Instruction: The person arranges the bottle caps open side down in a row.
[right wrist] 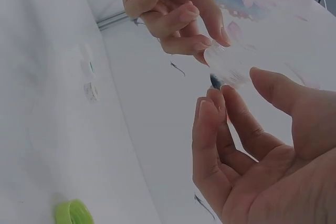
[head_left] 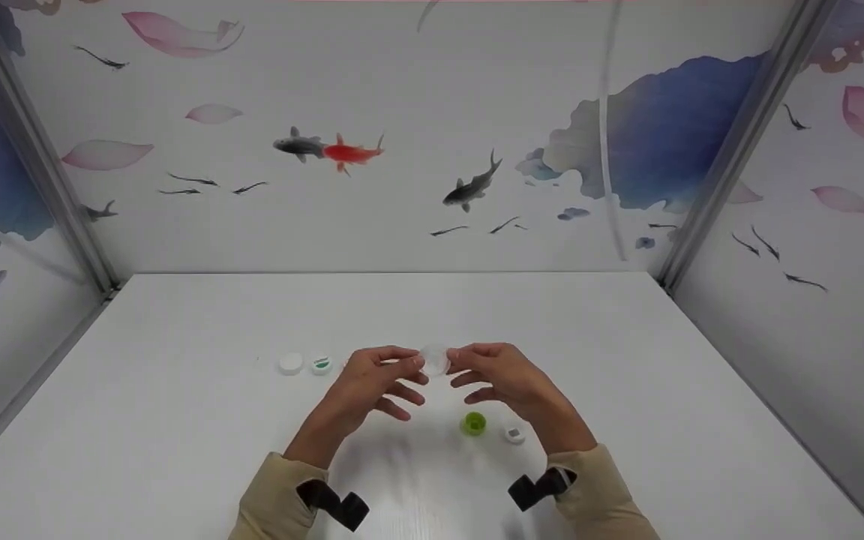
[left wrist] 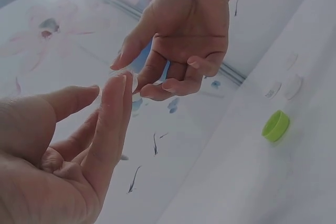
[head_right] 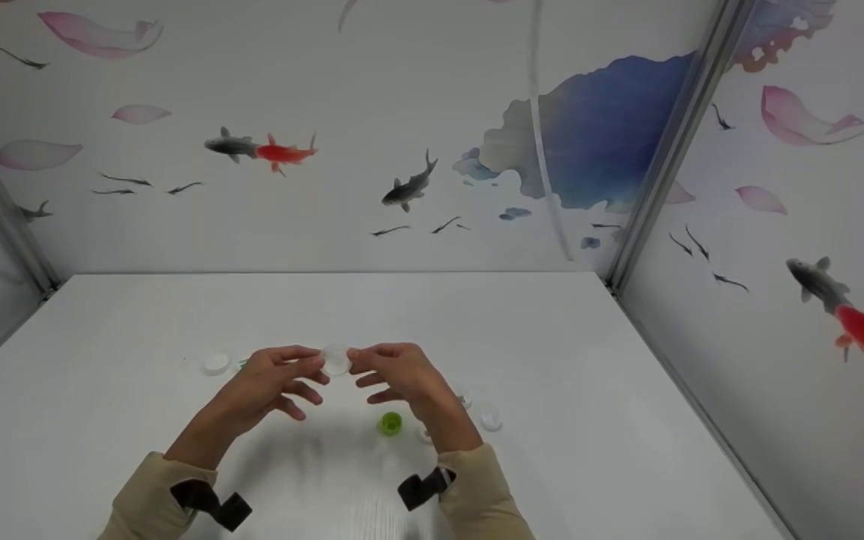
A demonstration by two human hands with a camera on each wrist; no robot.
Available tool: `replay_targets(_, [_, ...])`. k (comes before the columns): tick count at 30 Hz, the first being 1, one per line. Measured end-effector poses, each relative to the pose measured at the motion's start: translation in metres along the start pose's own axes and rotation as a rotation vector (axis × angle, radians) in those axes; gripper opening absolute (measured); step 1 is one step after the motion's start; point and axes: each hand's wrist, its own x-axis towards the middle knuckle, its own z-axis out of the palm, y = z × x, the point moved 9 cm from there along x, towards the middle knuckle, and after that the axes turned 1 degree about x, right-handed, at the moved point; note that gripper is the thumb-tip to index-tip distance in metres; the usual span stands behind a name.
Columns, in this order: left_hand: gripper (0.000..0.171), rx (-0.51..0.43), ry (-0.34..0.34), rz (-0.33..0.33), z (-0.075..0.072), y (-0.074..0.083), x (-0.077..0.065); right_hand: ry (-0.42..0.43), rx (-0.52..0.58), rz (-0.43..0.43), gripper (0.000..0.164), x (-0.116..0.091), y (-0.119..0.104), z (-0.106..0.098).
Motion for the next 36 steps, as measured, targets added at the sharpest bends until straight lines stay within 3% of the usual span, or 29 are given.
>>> replay_targets(6, [0.044, 0.054, 0.028, 0.066, -0.002, 0.006, -0.001, -0.03, 0.006, 0.04, 0.051, -0.001, 0.006, 0.001])
replay_targets(15, [0.034, 0.172, 0.012, 0.147, 0.004, 0.014, -0.001, -0.072, -0.019, 0.086, 0.059, -0.003, 0.011, 0.005])
replay_targets(19, [0.033, 0.206, 0.027, 0.156, 0.005, 0.016, -0.002, -0.093, -0.028, 0.115, 0.062, -0.002, 0.015, 0.004])
replay_targets(25, [0.036, 0.228, 0.03, 0.154, 0.006, 0.018, -0.003, -0.143, 0.054, 0.139, 0.066, -0.001, 0.019, 0.006])
replay_targets(32, [0.044, 0.206, 0.017, 0.145, 0.007, 0.016, -0.003, -0.146, 0.107, 0.133, 0.056, 0.0, 0.018, 0.008])
replay_targets(36, [0.053, 0.177, 0.01, 0.102, 0.007, 0.012, -0.001, -0.144, 0.101, 0.082, 0.05, 0.0, 0.012, 0.009])
